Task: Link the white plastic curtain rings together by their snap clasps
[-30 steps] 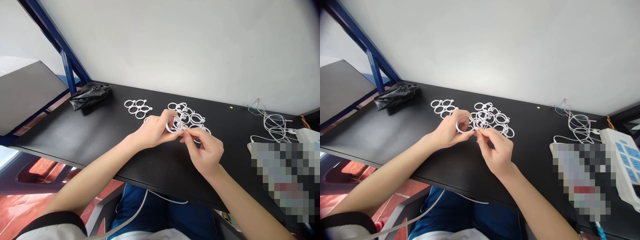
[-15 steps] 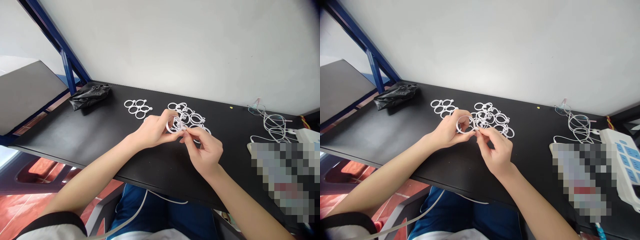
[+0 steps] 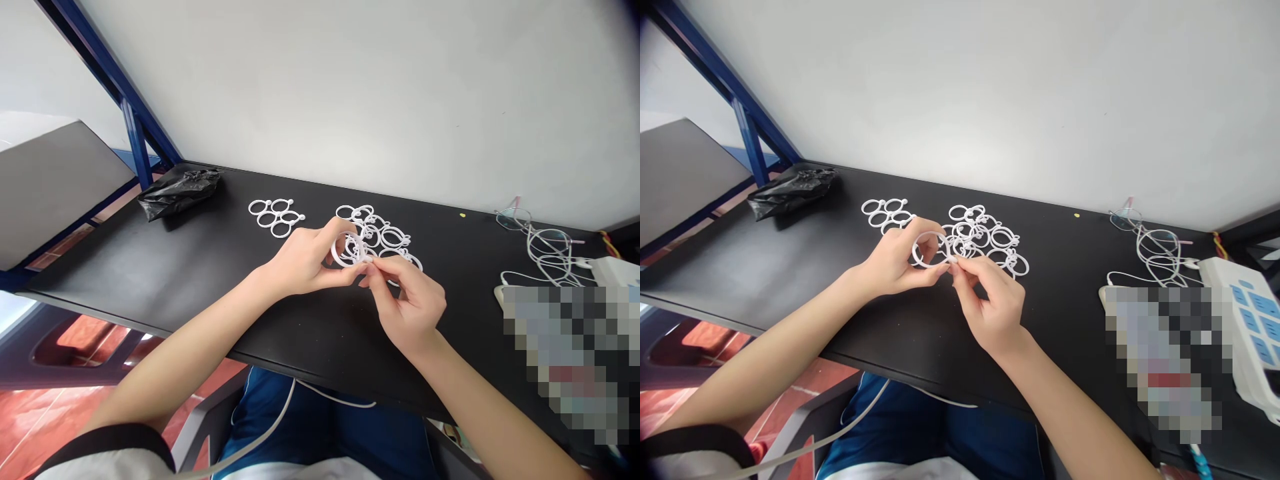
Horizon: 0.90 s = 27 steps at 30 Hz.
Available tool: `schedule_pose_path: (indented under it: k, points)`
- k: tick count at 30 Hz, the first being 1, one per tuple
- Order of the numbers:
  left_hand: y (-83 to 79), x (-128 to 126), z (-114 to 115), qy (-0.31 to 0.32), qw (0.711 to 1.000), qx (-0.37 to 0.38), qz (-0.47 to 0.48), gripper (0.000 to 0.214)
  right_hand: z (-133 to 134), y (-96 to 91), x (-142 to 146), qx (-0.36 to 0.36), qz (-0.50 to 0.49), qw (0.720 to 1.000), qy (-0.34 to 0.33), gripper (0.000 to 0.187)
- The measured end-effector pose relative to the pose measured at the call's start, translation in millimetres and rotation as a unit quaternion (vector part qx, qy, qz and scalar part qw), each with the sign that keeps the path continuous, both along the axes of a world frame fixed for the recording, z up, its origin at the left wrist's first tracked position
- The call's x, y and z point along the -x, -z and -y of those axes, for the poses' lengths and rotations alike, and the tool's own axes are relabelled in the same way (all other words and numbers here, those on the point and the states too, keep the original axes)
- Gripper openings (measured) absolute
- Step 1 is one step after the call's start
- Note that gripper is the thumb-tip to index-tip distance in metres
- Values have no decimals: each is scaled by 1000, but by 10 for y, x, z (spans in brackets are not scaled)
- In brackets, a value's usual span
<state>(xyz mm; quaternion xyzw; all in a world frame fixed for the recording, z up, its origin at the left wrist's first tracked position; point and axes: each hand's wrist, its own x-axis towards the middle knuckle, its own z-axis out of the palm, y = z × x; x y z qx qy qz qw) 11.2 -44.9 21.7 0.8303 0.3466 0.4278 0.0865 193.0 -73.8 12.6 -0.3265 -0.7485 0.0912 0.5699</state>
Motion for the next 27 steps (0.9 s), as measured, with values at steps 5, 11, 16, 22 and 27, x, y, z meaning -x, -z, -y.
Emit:
schedule_pose_path:
  k: [5,11,16,22,27]
  points:
    - [-2,-5,1,-2,1000,-29,6,35,-4,31,-11,4,-10,1000,-13,15]
    - [3,-23,-1,-16,997,-76,12,32,-3,38,-8,3,-20,1000,-17,22]
    - [32,-84,11,-41,989,-140,32,30,11,25,-25,-24,-28,999,-10,30]
    - [41,-120,42,-37,982,-180,42,44,22,31,-45,-77,-17,997,0,40]
    - [32,-111,56,-14,986,-160,41,46,35,40,-37,-81,-16,997,10,43]
